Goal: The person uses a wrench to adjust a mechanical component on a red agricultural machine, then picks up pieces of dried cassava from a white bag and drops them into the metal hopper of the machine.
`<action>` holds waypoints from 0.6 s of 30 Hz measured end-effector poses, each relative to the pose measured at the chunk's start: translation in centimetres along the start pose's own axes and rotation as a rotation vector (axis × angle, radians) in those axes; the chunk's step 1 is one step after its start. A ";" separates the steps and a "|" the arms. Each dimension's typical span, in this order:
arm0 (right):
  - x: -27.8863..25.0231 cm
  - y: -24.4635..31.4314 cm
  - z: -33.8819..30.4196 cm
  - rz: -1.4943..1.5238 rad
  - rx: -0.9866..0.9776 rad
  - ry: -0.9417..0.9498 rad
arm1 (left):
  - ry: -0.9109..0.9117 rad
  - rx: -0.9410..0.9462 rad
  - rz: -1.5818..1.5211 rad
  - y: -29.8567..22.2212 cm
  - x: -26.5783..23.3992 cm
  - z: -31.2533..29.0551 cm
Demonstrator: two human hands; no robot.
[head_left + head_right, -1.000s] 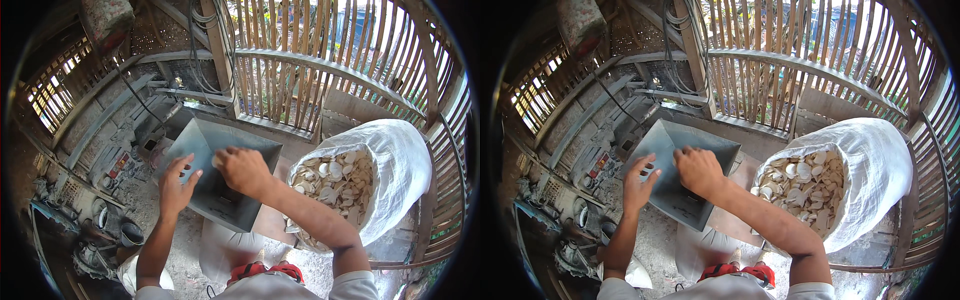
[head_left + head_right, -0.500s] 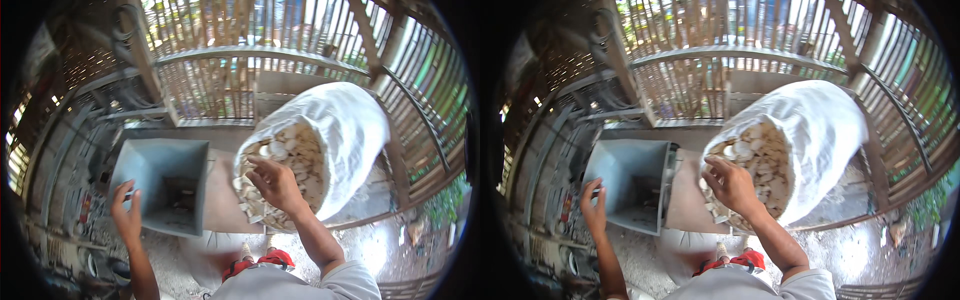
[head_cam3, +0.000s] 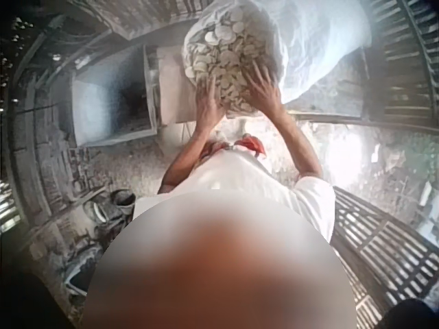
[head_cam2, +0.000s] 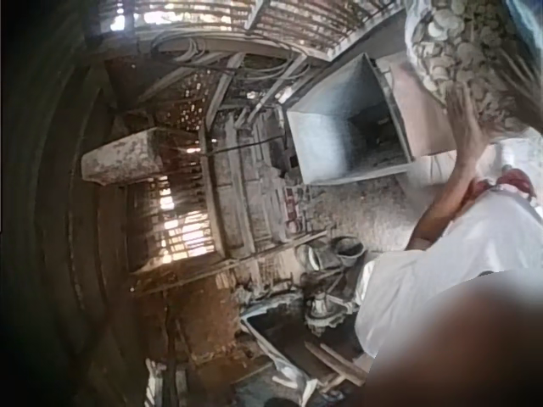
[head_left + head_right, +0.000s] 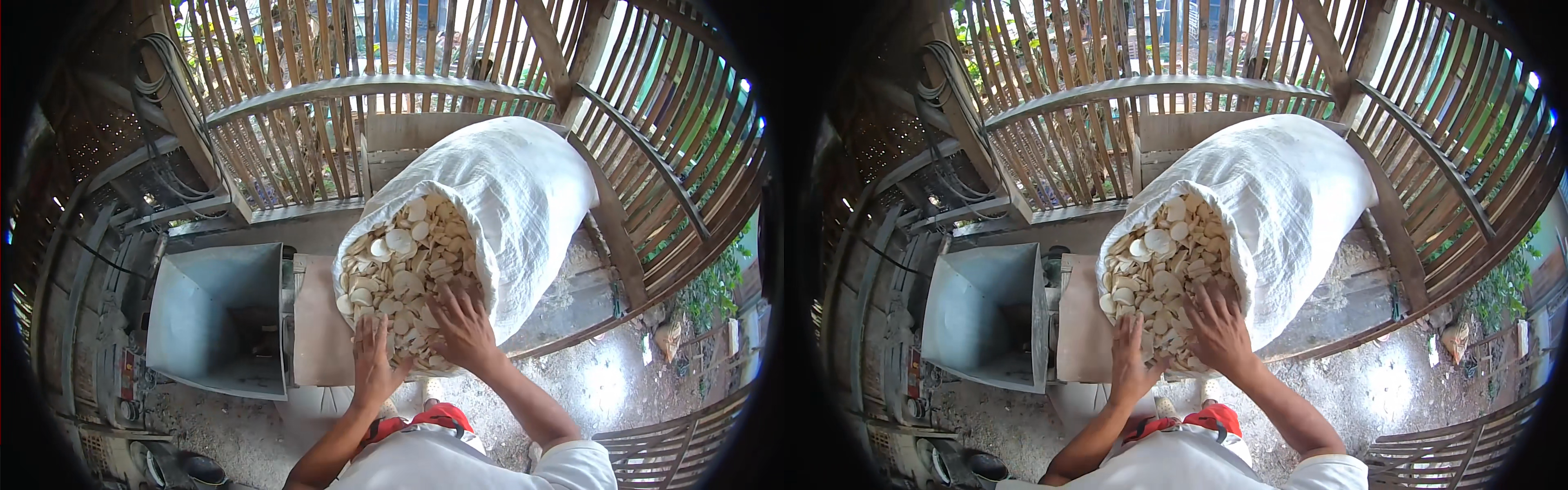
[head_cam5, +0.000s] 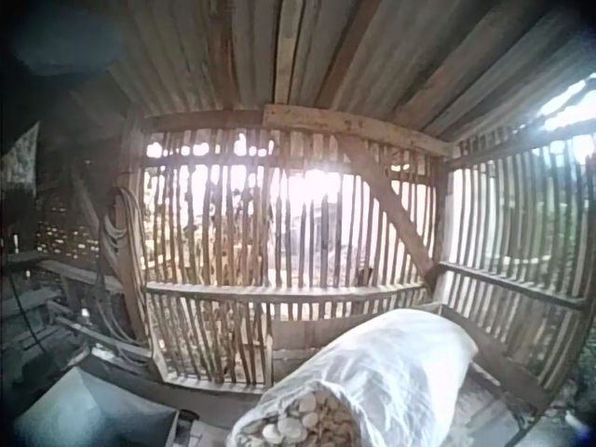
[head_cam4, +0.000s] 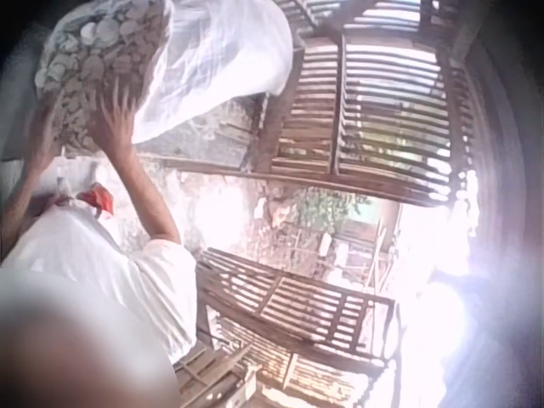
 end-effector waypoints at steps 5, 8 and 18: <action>2.0 -1.0 2.9 -0.001 -0.093 0.099 | 0.096 0.029 0.206 4.6 4.6 -0.4; 2.4 -1.2 3.4 0.015 -0.115 0.050 | 0.030 0.089 0.223 4.3 4.9 -0.2; 4.7 -1.7 4.3 -0.045 -0.069 0.161 | -0.205 0.141 0.113 2.4 5.6 4.5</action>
Point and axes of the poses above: each hand's wrist, its own z-axis towards the middle knuckle, its own x-axis out of the palm, y = z × x, the point moved 9 cm from there along z, towards the middle knuckle, and after that the axes turned 7 degrees about -z, right-handed, at the moved point
